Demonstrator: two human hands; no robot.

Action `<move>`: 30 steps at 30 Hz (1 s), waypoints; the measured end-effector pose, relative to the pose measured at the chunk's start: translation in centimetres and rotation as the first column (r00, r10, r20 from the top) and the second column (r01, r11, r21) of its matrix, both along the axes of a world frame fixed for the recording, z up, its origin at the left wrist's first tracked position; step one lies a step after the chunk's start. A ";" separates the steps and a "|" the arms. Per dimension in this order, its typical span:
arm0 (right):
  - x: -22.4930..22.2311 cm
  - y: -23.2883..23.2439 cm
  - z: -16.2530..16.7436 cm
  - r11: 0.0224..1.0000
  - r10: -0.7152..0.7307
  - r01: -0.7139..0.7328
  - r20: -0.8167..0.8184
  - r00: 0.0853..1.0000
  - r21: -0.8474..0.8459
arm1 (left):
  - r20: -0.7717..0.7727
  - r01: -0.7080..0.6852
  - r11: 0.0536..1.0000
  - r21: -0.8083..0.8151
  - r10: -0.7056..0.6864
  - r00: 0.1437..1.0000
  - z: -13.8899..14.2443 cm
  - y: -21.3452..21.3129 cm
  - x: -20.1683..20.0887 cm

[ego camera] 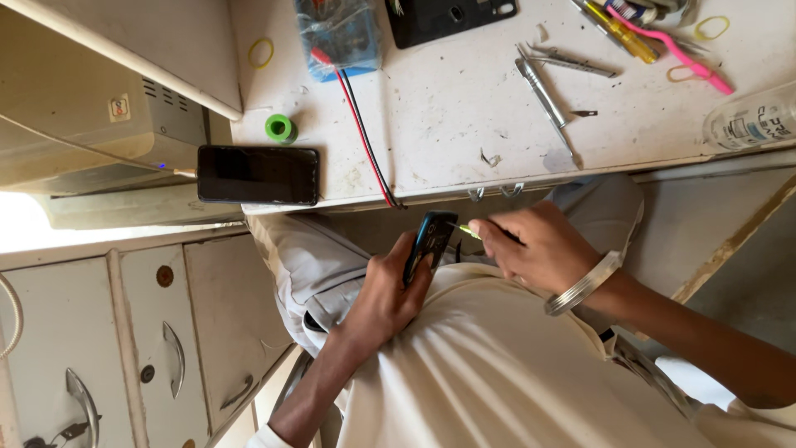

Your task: The person pries open the back cover of a smartphone on a workbench and works on its internal battery, using a small handheld tool to pry and manipulate components inside the phone. They lift and reposition the phone repeatedly while continuing to work on the battery area with the tool.

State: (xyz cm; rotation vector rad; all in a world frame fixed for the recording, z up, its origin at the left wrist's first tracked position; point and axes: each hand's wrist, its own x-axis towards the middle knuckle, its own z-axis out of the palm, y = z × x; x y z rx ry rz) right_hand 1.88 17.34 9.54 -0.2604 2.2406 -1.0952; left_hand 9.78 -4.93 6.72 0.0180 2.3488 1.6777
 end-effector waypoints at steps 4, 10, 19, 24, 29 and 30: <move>0.7 -0.4 -0.3 0.975 0.219 -0.147 -0.603 0.768 0.167 | -0.040 -0.017 0.999 0.030 0.019 0.999 -0.3 0.2 -0.3; 1.0 -0.8 0.0 0.971 0.239 -0.165 -0.654 0.718 0.173 | -0.042 -0.015 1.000 0.017 0.016 0.999 -0.6 0.0 -0.2; -0.8 0.3 1.3 0.998 0.051 -0.050 -0.030 0.998 0.038 | -0.075 0.013 0.999 0.042 -0.010 0.997 -1.0 0.4 -0.1; 0.1 -0.5 0.7 0.993 0.107 -0.122 -0.427 0.898 -0.007 | -0.043 0.013 0.999 0.036 -0.011 0.999 -1.0 0.0 -0.3; 0.6 -0.7 0.5 0.993 0.115 -0.110 -0.417 0.901 0.038 | -0.034 -0.006 1.000 0.008 0.006 0.999 -0.9 0.1 -0.3; 0.4 -0.6 0.6 0.995 0.097 -0.087 -0.276 0.956 0.048 | -0.045 -0.005 1.000 0.015 0.006 0.999 -0.8 0.1 -0.2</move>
